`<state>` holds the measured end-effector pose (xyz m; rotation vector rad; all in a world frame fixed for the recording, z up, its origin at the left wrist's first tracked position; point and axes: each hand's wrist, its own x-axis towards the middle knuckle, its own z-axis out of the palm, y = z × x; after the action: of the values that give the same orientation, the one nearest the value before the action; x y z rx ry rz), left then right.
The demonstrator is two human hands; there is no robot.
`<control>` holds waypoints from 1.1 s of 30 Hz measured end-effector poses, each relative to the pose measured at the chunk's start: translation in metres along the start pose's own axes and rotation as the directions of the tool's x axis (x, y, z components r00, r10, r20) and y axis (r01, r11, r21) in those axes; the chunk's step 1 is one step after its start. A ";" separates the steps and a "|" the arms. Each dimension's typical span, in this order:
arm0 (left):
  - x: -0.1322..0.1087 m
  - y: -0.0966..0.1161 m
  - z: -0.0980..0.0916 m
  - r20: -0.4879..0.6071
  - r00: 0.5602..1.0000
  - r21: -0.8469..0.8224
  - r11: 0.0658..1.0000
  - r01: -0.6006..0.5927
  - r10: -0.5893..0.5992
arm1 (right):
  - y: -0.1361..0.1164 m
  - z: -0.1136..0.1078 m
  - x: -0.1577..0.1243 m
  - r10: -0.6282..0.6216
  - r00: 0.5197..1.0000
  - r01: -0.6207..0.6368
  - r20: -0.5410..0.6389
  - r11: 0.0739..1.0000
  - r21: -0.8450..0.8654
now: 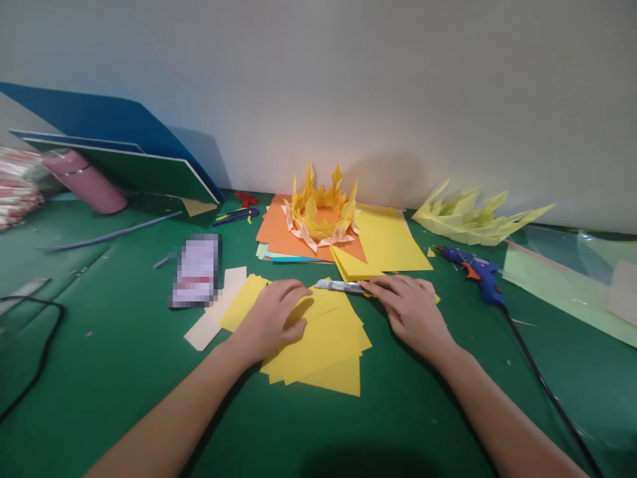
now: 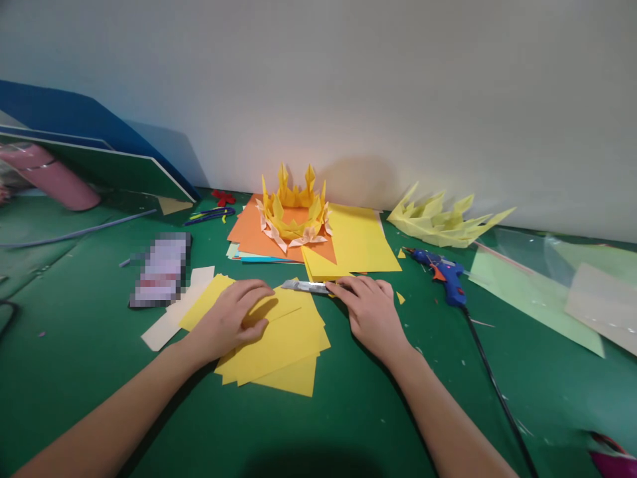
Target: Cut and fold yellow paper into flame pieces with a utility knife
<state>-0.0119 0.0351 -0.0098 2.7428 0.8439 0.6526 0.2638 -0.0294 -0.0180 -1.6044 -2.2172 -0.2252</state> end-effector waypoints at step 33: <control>0.002 -0.007 0.001 0.007 0.995 -0.148 0.984 -0.095 0.097 | -0.007 0.002 0.004 -0.152 0.985 0.134 0.083 0.973 0.187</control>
<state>-0.0134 0.0423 -0.0117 2.6637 0.6365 0.6832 0.2557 -0.0277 -0.0181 -1.3883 -2.3546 0.0162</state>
